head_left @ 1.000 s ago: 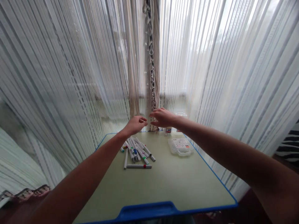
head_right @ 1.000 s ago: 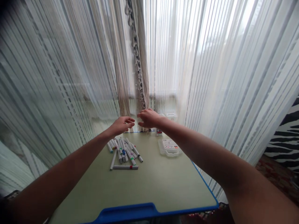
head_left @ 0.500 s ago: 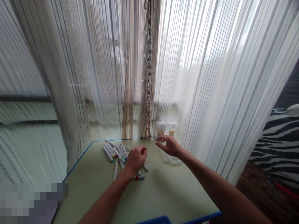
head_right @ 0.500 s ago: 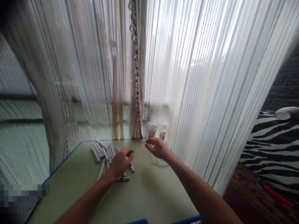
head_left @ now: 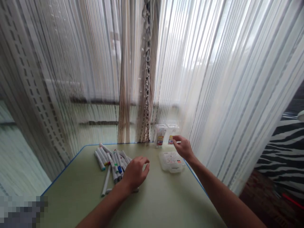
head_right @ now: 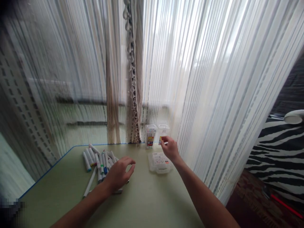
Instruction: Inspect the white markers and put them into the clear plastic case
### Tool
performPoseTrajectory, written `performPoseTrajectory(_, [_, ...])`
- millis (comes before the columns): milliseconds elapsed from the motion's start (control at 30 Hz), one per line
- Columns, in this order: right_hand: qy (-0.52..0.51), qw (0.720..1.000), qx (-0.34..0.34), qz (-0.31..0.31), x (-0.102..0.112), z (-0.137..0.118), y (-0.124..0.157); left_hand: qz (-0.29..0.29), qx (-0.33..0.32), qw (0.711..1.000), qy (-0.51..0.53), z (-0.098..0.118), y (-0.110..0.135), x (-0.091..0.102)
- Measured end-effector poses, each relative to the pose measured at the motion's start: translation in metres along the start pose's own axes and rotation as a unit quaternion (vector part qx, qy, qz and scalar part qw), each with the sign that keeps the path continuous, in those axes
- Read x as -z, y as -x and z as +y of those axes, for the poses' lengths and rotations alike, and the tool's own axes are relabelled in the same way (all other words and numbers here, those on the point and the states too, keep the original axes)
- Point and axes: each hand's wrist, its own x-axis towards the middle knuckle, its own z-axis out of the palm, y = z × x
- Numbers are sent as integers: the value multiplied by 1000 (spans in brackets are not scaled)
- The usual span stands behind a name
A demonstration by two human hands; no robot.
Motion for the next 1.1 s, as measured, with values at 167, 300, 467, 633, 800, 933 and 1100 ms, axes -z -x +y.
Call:
performPoseTrajectory(167, [98, 995, 35, -5, 20, 11, -53, -8, -15, 1000, 10, 15, -37, -6])
performPoseTrajectory(300, [165, 981, 65, -75, 27, 12, -86, -3, -21, 1000, 12, 25, -63, -14])
performPoseTrajectory(467, [214, 962, 63, -155, 28, 14, -110, -10, -31, 999, 5, 32, -68, -21])
performPoseTrajectory(633, [226, 953, 35, -200, 30, 15, -116, -18, -39, 999, -3, 34, -58, -16])
performPoseTrajectory(800, [208, 955, -10, -212, 35, 16, -108, -22, -34, 999, 3, 32, -50, -6])
performPoseTrajectory(933, [168, 963, -31, -210, 43, 11, -93, -19, -26, 999, 23, 32, -46, 2])
performPoseTrajectory(1100, [93, 983, -13, -160, 78, -9, -82, -6, -7, 996, 84, 37, -43, 15])
